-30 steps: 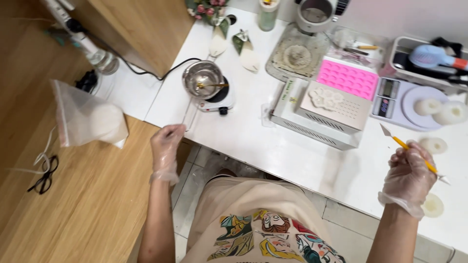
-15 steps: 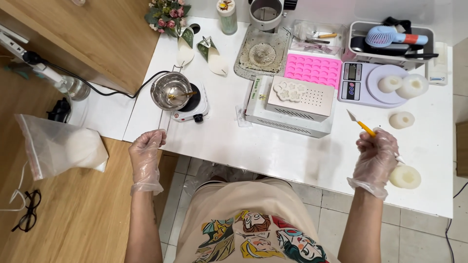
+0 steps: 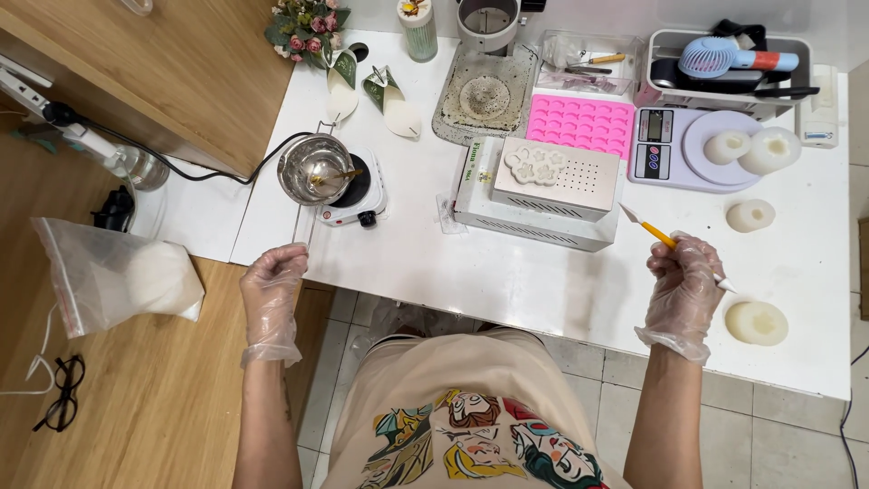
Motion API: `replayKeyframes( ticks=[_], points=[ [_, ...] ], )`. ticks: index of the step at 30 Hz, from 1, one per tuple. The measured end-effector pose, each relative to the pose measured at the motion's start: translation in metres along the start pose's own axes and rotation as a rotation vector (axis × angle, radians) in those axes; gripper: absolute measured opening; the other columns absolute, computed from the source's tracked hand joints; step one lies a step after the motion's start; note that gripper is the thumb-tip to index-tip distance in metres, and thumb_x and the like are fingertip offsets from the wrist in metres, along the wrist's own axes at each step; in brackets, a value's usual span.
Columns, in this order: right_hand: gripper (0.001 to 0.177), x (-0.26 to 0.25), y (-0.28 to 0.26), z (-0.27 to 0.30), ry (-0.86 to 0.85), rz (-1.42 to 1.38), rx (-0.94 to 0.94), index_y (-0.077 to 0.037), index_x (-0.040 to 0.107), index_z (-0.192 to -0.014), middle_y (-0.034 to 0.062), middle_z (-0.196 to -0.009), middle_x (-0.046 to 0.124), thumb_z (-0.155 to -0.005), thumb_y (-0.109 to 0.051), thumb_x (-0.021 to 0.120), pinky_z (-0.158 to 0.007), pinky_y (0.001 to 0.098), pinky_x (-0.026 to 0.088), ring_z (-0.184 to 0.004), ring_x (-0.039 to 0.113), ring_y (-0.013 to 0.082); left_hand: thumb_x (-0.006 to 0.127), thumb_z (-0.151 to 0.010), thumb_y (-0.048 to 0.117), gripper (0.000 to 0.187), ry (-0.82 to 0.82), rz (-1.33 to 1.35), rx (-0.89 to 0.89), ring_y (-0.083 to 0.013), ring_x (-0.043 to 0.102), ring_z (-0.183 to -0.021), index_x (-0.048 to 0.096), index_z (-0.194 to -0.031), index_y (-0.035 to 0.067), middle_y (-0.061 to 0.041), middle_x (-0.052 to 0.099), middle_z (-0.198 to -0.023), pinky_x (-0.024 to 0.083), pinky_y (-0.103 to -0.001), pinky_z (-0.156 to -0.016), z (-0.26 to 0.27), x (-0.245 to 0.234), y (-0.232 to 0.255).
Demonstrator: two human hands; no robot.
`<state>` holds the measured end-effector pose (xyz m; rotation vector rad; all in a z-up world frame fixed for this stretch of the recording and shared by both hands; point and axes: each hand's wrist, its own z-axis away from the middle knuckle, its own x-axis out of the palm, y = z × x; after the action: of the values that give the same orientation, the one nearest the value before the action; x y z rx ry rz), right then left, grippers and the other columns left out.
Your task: The person is melting wax on a heater, adding ingredients with a spoon, and pouring the melted wax into a mold to make decorative candles.
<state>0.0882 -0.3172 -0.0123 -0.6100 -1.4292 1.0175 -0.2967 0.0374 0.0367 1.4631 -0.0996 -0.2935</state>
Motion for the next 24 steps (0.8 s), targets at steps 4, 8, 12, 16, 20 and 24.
replayKeyframes(
  ticks=[4,8,12,16,20,24],
  points=[
    [0.006,0.003,0.001,0.001,0.016,0.022,-0.008,0.001,0.063,-0.107,0.0102,-0.094,0.066,-0.104,-0.003,0.06,-0.07,0.0274,0.054,-0.08,0.065,0.0176,0.072,-0.09,-0.002,0.014,-0.017,0.027,0.001,-0.0096,0.067,-0.088,0.074,-0.102,0.004,-0.004,0.074,-0.099,0.057,-0.025,-0.082,0.001,0.0,0.002],
    [0.006,0.006,0.003,0.003,0.041,0.076,-0.007,0.0,0.064,-0.107,0.0089,-0.093,0.066,-0.103,-0.002,0.06,-0.07,0.0272,0.054,-0.077,0.065,0.0166,0.07,-0.092,0.0,0.012,-0.013,0.031,-0.005,-0.0098,0.068,-0.088,0.073,-0.103,0.003,-0.004,0.074,-0.098,0.057,-0.025,-0.08,0.003,-0.004,0.002],
    [0.008,0.009,0.003,0.002,0.034,0.102,0.006,0.001,0.065,-0.107,0.0088,-0.091,0.066,-0.102,-0.003,0.06,-0.069,0.0271,0.054,-0.076,0.066,0.0163,0.069,-0.094,0.001,0.012,-0.015,0.039,-0.009,-0.0095,0.066,-0.085,0.073,-0.106,0.002,-0.004,0.072,-0.095,0.055,-0.025,-0.077,0.004,-0.004,0.001],
    [0.007,0.004,0.003,-0.001,0.029,0.103,-0.005,0.0,0.065,-0.108,0.0087,-0.092,0.067,-0.103,-0.003,0.061,-0.068,0.0266,0.054,-0.076,0.065,0.0162,0.068,-0.096,0.003,0.012,-0.021,0.058,-0.013,-0.0095,0.065,-0.082,0.073,-0.107,0.001,-0.004,0.071,-0.091,0.054,-0.025,-0.074,0.005,0.001,-0.001],
    [0.005,0.002,0.003,-0.003,0.039,0.101,-0.02,0.0,0.065,-0.108,0.0094,-0.093,0.067,-0.104,-0.003,0.063,-0.068,0.0258,0.054,-0.077,0.067,0.0162,0.067,-0.098,0.005,0.014,-0.039,0.05,-0.021,-0.0091,0.062,-0.078,0.073,-0.109,-0.001,-0.003,0.069,-0.088,0.052,-0.025,-0.071,0.007,0.004,0.006],
    [0.004,-0.006,0.016,-0.009,0.049,0.104,-0.017,0.0,0.066,-0.108,0.0107,-0.092,0.068,-0.105,-0.002,0.064,-0.067,0.0259,0.056,-0.077,0.068,0.0166,0.067,-0.098,0.007,0.015,-0.019,0.071,-0.042,-0.0093,0.062,-0.077,0.073,-0.108,-0.003,-0.003,0.068,-0.086,0.051,-0.025,-0.069,0.007,-0.002,0.003]
  ],
)
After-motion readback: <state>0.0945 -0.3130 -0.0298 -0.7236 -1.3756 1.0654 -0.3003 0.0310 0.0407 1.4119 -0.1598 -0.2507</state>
